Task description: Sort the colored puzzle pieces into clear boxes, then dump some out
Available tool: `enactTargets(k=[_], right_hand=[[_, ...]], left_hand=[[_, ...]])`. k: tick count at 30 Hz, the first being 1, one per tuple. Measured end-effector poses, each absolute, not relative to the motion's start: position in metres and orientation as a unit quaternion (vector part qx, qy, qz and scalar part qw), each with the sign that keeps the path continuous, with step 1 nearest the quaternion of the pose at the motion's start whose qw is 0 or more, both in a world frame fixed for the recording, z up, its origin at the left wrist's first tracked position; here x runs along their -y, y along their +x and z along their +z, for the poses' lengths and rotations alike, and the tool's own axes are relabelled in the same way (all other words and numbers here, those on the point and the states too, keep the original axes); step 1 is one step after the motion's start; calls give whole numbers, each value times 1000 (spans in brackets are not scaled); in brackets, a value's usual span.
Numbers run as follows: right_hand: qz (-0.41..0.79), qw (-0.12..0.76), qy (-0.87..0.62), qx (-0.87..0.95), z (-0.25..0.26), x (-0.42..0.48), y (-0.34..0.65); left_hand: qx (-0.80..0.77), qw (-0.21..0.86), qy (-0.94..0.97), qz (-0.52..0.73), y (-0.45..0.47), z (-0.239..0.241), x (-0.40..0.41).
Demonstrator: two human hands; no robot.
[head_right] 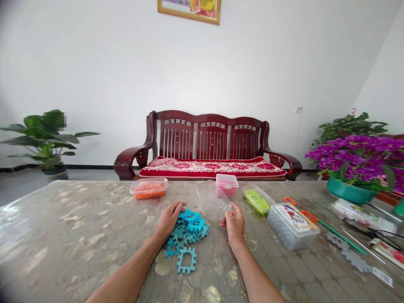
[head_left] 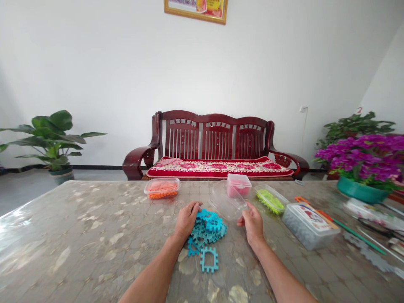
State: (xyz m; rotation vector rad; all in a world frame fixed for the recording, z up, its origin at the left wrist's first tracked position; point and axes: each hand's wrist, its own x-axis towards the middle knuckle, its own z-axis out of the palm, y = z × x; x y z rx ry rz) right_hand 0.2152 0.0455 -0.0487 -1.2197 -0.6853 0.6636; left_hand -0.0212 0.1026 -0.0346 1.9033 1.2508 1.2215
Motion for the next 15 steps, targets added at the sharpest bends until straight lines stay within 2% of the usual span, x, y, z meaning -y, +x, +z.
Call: enactTargets(k=[8,15], right_hand=[[302,704,-563,310,-47,-41,211],[286,680,-593,323,-47,-37,206]], left_hand=[[-467,277,713,444,-22,-37,-105],[-564,206,712,364,-25,-33,-102]])
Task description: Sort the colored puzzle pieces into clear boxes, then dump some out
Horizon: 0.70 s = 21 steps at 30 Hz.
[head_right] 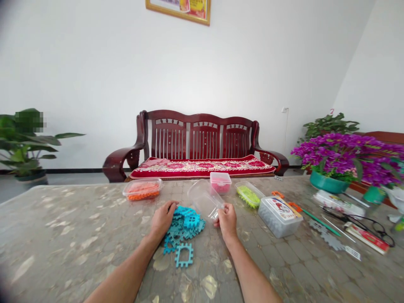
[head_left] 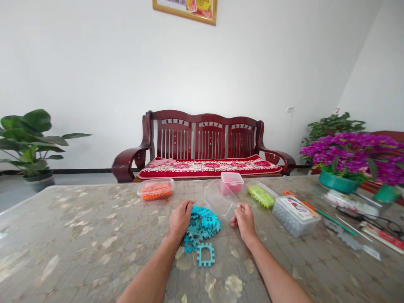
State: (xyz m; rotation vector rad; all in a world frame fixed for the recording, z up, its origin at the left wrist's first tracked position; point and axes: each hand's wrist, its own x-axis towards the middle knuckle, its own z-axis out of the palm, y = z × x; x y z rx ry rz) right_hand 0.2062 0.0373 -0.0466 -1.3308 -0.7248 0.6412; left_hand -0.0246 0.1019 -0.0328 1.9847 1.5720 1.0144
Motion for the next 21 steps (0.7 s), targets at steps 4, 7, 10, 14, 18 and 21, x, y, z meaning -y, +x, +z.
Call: enactTargets(k=[4,7,10,14,18,21], right_hand=[[278,660,-607,345,-47,-36,206],[283,630,-620,371,-46,-34,209],[295,579,-641,407,-45,-26,216],[280,489,-683,465,-38,-5,237],[214,397,-728,517,-20,18,275],[144,358,-756,528,-1,30,297]], left_hand=[[-581,191,708,354,-27,-33,-102],[-586,183,710,345,-28,-33,-103],[-585,182,715,337,-28,-33,-103],[-588,187,716,329,-29,-34,-105],[-584,180,724,320,-29,-36,-107],[-582,173,729,317,-29,-36,-107]])
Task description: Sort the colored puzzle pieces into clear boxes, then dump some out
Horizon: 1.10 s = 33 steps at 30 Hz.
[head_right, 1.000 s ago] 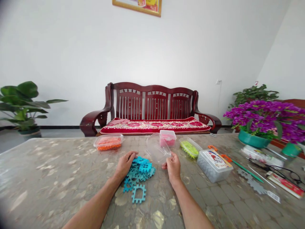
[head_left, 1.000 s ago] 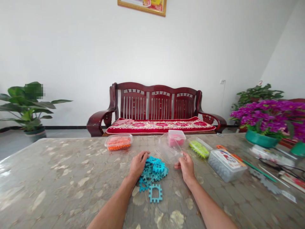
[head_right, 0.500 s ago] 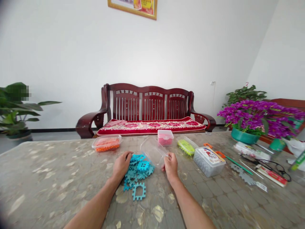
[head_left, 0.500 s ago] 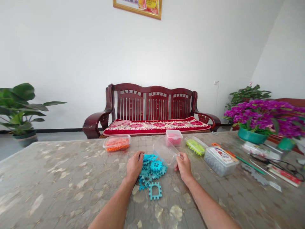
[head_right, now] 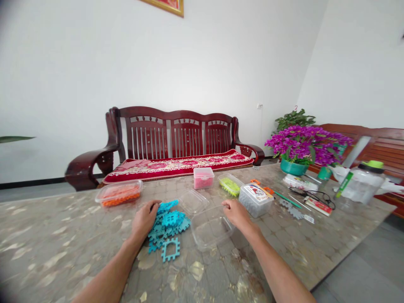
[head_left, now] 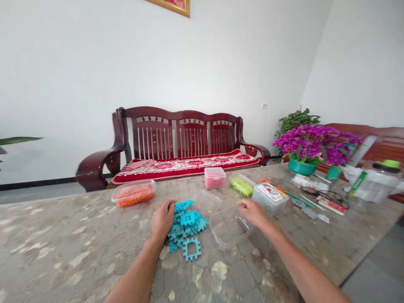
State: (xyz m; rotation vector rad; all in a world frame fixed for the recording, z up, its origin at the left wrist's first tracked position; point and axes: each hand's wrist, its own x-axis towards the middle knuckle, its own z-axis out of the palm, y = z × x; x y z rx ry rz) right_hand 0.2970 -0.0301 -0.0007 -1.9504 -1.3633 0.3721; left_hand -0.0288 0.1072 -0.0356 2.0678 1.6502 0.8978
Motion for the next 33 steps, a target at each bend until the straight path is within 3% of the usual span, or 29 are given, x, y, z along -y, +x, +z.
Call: enactTargets(k=[5,11,17,33], right_hand=[[0,279,-742,609,25,53,265],[32,182,-687,703,26,93,185],[63,131,-707,692,16,104,186],[-28,130,-785,605,-4,150,280]], left_hand=[[-578,167,731,322,-29,-35,-106],[-574,169,733,323,-29,-36,-107],[-577,180,734,310,-30,-37,-109],[-574,160,738,316,-30,-40,-112]])
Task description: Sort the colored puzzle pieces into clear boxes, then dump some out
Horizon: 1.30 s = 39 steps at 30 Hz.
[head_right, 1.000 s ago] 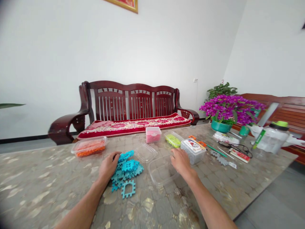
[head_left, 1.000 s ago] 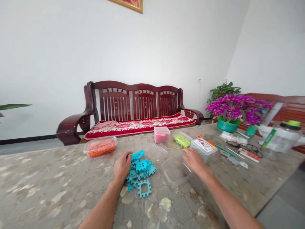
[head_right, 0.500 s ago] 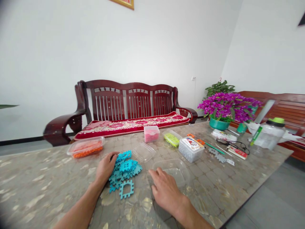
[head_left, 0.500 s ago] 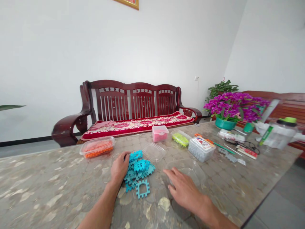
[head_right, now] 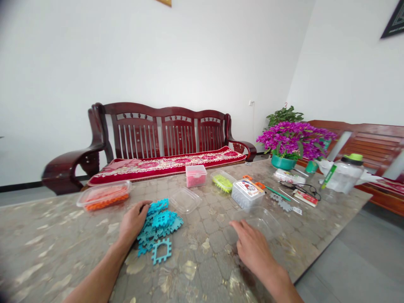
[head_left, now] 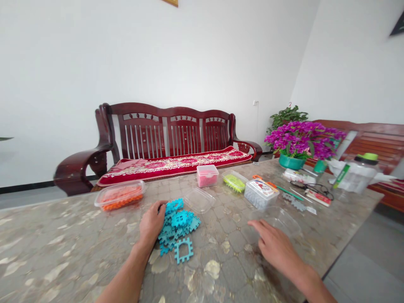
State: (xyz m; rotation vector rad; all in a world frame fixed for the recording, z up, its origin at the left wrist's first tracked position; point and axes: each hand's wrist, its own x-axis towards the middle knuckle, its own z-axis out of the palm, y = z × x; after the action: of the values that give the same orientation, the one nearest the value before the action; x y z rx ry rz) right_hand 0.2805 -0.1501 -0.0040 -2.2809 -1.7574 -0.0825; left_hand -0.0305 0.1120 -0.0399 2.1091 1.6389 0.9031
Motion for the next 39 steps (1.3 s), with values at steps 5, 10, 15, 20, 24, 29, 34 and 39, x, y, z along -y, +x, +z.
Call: enactTargets(k=[5,10,15,20,24,29,34,39], right_hand=[[-43,141,-793,591,-10,156,320],[-101,133,-799,577,-8,156,339],[-88,197,-773,596,8,126,304],[70,244,-718,648,7,54,257],[120,232,-743,616,-2,-5,239],[135,182,-786,576,-2,-43,224],[140,181,-782,579,-3,-58,211],[156,243,-764,577,-12,-67,209]], left_hand=[[-571,170,738,317,-30,-39,-111],[-578,176,733,311,-28,-33,-107],[-585,178,732,301,-27,-30,-106],[-578,174,734,311,-27,-31,-107],[-580,177,731,314,-27,-32,-106],[-566,182,742,311,-26,-32,-107],[-525,175,777,299,-24,-34,-110],[-519,156,788,290,-22,-37,-111]])
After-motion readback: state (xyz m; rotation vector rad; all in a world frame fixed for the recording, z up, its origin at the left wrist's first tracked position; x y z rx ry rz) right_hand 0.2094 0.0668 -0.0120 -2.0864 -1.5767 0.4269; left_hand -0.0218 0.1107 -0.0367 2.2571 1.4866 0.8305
